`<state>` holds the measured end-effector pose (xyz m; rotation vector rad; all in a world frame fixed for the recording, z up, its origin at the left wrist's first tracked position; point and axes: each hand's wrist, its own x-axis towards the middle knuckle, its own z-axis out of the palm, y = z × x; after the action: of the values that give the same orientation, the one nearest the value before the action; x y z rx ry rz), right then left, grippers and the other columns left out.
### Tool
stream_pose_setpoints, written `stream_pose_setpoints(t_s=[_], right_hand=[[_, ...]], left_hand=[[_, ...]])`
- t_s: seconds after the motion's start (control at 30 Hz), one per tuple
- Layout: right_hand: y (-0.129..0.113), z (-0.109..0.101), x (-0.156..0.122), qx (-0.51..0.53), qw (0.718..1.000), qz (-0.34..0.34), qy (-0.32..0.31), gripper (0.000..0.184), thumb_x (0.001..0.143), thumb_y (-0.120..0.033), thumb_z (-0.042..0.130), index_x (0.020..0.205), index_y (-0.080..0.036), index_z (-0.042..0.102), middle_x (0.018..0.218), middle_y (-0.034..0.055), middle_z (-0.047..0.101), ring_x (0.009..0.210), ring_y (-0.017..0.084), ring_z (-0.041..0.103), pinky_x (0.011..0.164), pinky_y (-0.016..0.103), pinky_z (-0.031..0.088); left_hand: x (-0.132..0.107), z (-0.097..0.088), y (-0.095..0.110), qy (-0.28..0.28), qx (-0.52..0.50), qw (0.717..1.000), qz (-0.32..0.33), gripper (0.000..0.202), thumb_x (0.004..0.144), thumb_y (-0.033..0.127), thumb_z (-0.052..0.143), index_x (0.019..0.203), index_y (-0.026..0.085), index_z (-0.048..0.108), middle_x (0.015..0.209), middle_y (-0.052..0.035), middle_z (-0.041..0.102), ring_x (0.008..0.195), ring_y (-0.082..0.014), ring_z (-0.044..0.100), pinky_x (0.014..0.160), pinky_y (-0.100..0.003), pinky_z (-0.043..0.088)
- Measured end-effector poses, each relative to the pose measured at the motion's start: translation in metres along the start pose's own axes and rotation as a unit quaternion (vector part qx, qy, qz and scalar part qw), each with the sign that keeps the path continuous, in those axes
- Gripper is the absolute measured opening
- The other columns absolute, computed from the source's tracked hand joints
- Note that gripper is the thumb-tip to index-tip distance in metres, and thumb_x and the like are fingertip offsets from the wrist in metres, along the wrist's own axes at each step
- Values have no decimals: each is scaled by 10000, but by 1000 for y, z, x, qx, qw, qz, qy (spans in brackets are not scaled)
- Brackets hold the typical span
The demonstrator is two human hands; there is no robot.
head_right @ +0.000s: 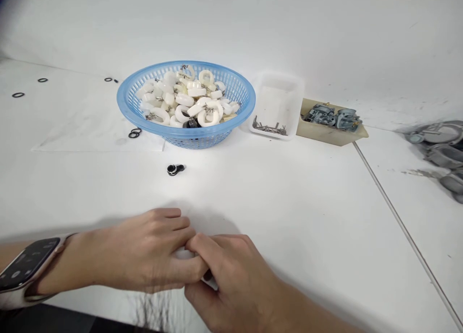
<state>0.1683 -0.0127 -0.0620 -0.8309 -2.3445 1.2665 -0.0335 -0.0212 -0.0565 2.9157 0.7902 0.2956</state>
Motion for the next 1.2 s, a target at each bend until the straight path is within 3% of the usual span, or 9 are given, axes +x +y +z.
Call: stream_pose_setpoints(t_s=[0.47, 0.63, 0.83, 1.2], right_hand=[[0, -1, 0, -11, 1000, 3, -6, 272, 640, -59, 512, 739, -235, 330, 596, -91, 378, 515, 101, 330, 485, 244, 250], [0, 0, 0, -28, 1000, 2, -3, 268, 654, -74, 520, 742, -241, 330, 600, -93, 388, 512, 108, 345, 486, 250, 259], [-1, 0, -1, -63, 998, -17, -7, 260, 680, -76, 501, 781, -248, 333, 620, -92, 392, 514, 111, 368, 495, 250, 273], [2, 2, -3, -62, 997, -40, 23, 257, 686, -99, 527, 777, -250, 340, 608, -101, 396, 491, 109, 369, 471, 266, 278]], left_hand=[[0, 1, -2, 2, 8, 1000, 7, 161, 890, 123, 458, 986, 249, 425, 639, 35, 423, 551, -152, 359, 567, -325, 242], [0, 2, -3, -5, -9, 1000, 11, 84, 928, 252, 462, 1000, 256, 419, 669, 32, 453, 573, -156, 398, 566, -341, 259], [-1, 3, -1, 8, 11, 1000, 16, 157, 890, 128, 472, 974, 248, 416, 641, 31, 407, 561, -152, 360, 562, -333, 225], [-1, 3, -2, 6, 15, 1000, 17, 176, 874, 116, 480, 963, 246, 402, 645, 29, 393, 576, -155, 369, 570, -330, 231]])
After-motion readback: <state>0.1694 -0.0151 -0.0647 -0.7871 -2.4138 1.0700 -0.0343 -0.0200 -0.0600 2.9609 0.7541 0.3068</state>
